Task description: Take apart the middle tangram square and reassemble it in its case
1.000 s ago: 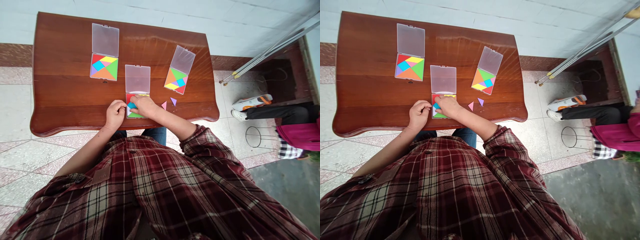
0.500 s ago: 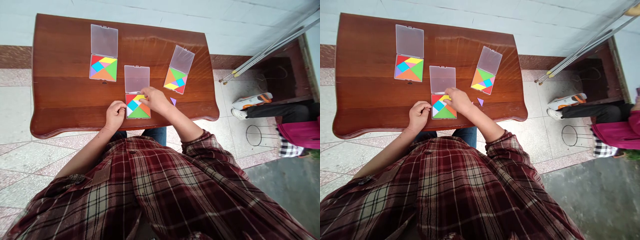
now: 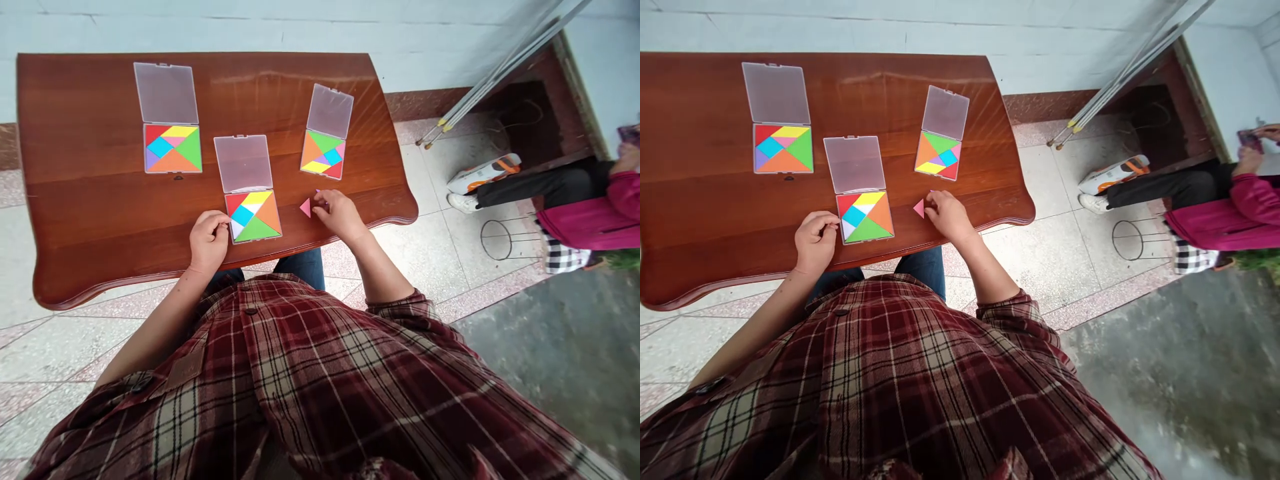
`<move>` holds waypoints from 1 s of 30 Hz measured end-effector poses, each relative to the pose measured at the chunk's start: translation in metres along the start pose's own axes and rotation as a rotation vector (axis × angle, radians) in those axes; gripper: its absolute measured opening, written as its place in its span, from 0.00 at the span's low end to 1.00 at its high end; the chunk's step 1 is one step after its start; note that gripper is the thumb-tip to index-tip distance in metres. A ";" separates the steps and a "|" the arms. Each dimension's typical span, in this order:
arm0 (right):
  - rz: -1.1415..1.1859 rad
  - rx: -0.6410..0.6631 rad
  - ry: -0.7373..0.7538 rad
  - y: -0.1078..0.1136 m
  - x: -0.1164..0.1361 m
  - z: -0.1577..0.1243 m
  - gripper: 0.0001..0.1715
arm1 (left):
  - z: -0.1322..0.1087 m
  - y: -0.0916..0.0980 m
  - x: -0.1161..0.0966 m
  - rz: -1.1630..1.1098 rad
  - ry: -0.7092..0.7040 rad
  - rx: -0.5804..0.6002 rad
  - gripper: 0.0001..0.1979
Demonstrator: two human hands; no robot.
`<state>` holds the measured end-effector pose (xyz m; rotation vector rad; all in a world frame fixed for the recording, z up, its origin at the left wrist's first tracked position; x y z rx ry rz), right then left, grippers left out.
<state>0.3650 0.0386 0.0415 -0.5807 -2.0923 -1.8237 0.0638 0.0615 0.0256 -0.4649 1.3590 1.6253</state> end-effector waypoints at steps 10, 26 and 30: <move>-0.246 0.199 -0.121 -0.022 0.024 0.013 0.18 | 0.000 -0.001 0.002 0.016 0.004 0.001 0.09; -0.288 0.191 -0.104 -0.019 0.024 0.015 0.14 | 0.000 -0.002 0.001 -0.006 -0.021 0.003 0.09; -0.111 0.175 -0.062 -0.019 0.014 0.013 0.10 | 0.001 -0.002 0.001 0.003 0.000 0.010 0.09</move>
Point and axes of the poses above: each hand's wrist, its own z-axis towards the middle knuckle, its own y-axis out of the back of the hand, x = y × z, the point moved 7 cm from there along z, towards the middle knuckle, and after that the axes turned 6 degrees about x, right-handed, at the moved point
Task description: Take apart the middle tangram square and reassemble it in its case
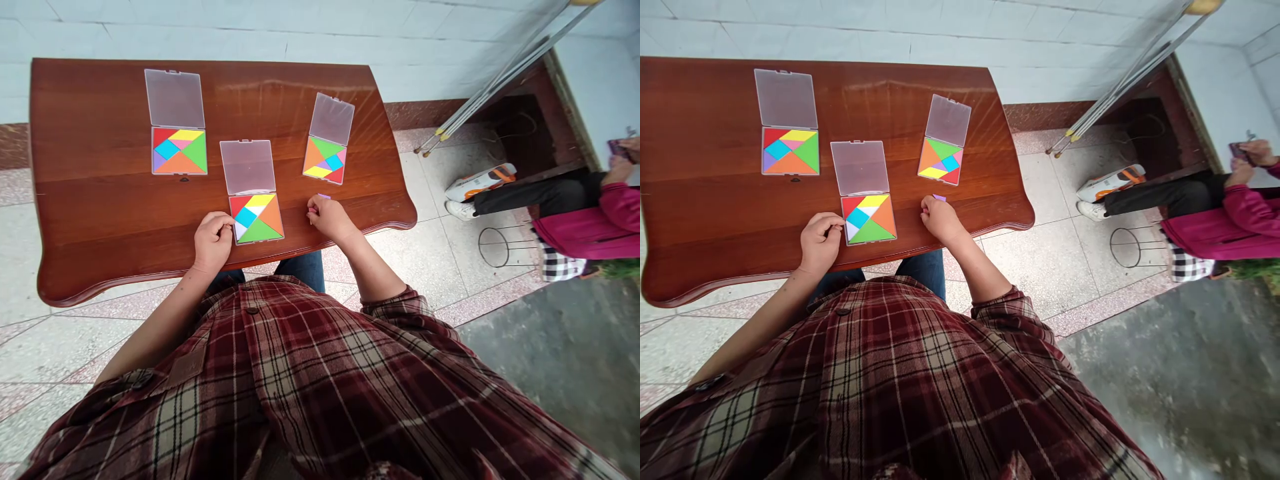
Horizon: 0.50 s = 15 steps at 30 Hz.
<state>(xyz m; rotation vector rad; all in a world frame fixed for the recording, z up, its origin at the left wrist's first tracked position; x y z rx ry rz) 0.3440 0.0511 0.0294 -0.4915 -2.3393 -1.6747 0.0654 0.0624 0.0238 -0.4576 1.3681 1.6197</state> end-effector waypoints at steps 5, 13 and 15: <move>0.143 -0.009 0.028 -0.008 -0.009 -0.003 0.13 | 0.000 -0.001 -0.001 0.008 0.020 0.013 0.10; 0.726 0.030 -0.117 -0.016 -0.013 -0.004 0.07 | -0.001 0.000 0.001 -0.018 -0.013 0.000 0.10; 0.947 0.056 -0.193 -0.019 -0.010 -0.003 0.09 | -0.001 0.000 0.001 -0.019 -0.019 -0.004 0.10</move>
Point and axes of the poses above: each hand's wrist, its own z-axis towards the middle knuckle, its own y-axis out of the back of the hand, x = y × z, the point moved 7 cm from there along z, towards the middle knuckle, and after that the axes turned 6 degrees about x, right-handed, at the moved point
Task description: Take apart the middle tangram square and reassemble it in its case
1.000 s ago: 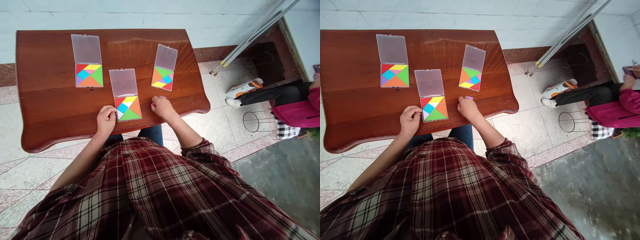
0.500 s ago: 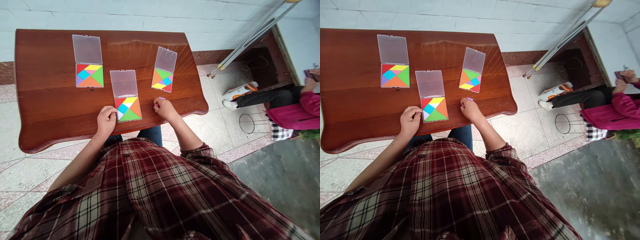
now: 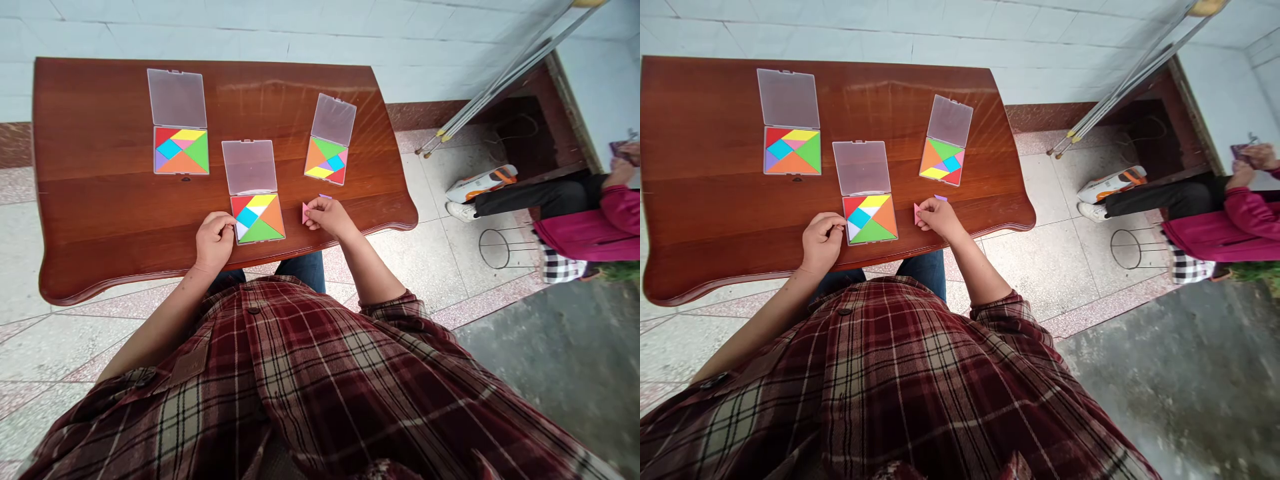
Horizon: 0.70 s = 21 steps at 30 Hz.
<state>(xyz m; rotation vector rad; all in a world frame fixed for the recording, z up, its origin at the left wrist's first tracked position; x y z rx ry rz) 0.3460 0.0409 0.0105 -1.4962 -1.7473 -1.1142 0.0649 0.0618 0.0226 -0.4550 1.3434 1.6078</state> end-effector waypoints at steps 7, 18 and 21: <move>0.141 0.018 0.112 -0.017 0.021 0.007 0.11 | 0.000 -0.001 -0.001 0.011 0.030 0.012 0.10; -0.098 0.104 0.171 -0.066 0.049 0.028 0.12 | 0.000 -0.003 -0.002 -0.008 0.038 0.018 0.10; -0.202 0.134 0.171 -0.073 0.049 0.035 0.13 | 0.000 -0.004 -0.001 -0.014 0.048 0.025 0.10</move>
Point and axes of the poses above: each hand's wrist, its own z-axis towards the middle knuckle, its own y-axis out of the back of the hand, x = y × z, the point moved 7 cm from there along z, towards the middle knuckle, and after that the axes turned 6 degrees about x, right-handed, at the moved point
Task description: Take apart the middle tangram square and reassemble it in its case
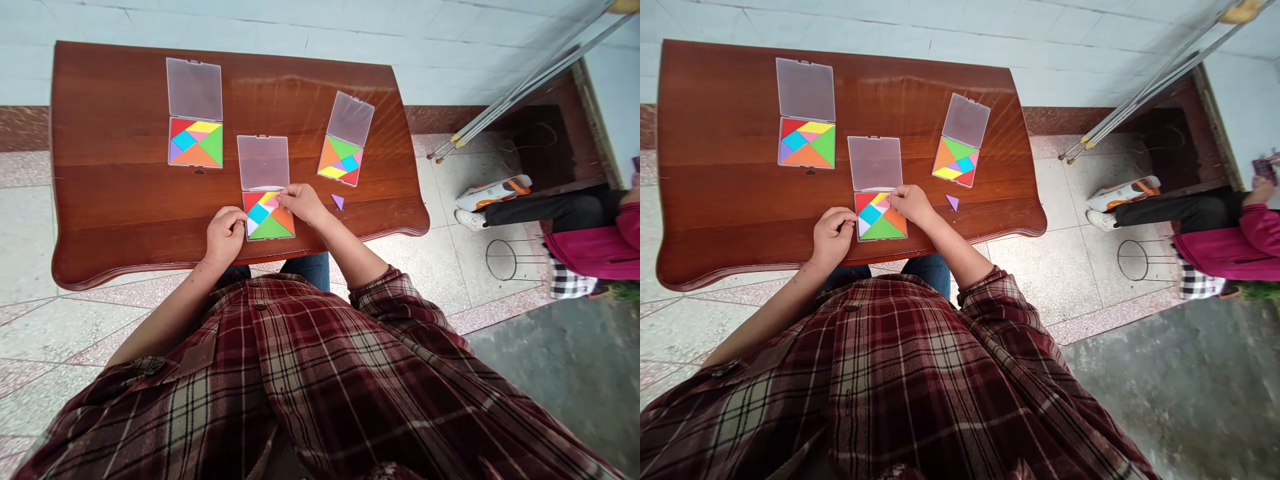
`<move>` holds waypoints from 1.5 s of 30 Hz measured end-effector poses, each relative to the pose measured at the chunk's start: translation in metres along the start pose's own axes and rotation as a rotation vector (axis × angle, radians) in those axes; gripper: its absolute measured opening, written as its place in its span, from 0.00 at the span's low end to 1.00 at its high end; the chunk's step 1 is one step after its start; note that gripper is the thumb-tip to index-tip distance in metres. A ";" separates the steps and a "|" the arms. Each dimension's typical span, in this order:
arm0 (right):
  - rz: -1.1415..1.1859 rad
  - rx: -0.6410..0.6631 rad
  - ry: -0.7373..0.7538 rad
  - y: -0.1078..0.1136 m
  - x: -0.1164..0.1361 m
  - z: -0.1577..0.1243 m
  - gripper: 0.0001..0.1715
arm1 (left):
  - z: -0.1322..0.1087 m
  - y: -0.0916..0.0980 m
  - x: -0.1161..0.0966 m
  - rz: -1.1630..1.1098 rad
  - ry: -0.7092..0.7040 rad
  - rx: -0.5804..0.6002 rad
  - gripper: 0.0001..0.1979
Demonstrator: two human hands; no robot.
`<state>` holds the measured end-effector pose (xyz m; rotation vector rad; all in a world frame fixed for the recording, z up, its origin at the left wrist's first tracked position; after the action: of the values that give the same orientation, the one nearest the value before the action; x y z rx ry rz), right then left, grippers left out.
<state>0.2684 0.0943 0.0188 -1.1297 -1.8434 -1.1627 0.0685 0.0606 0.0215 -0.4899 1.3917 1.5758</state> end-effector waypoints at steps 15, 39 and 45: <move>-0.482 0.049 0.035 0.000 0.017 0.000 0.12 | 0.000 0.000 -0.002 -0.018 -0.028 -0.007 0.10; -0.805 0.045 0.118 0.000 0.020 0.003 0.12 | 0.000 0.000 0.000 0.009 -0.007 0.009 0.10; -0.768 0.049 0.154 -0.002 0.020 0.003 0.12 | -0.001 0.000 0.000 0.003 -0.017 0.001 0.10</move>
<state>0.2586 0.1027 0.0343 -0.2622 -2.2296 -1.5416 0.0680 0.0600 0.0209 -0.4733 1.3813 1.5781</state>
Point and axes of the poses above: each hand's wrist, its own z-axis towards the middle knuckle, its own y-axis out of the back of the hand, x = y × z, the point moved 7 cm from there along z, towards the middle knuckle, and after that the axes turned 6 degrees about x, right-handed, at the moved point
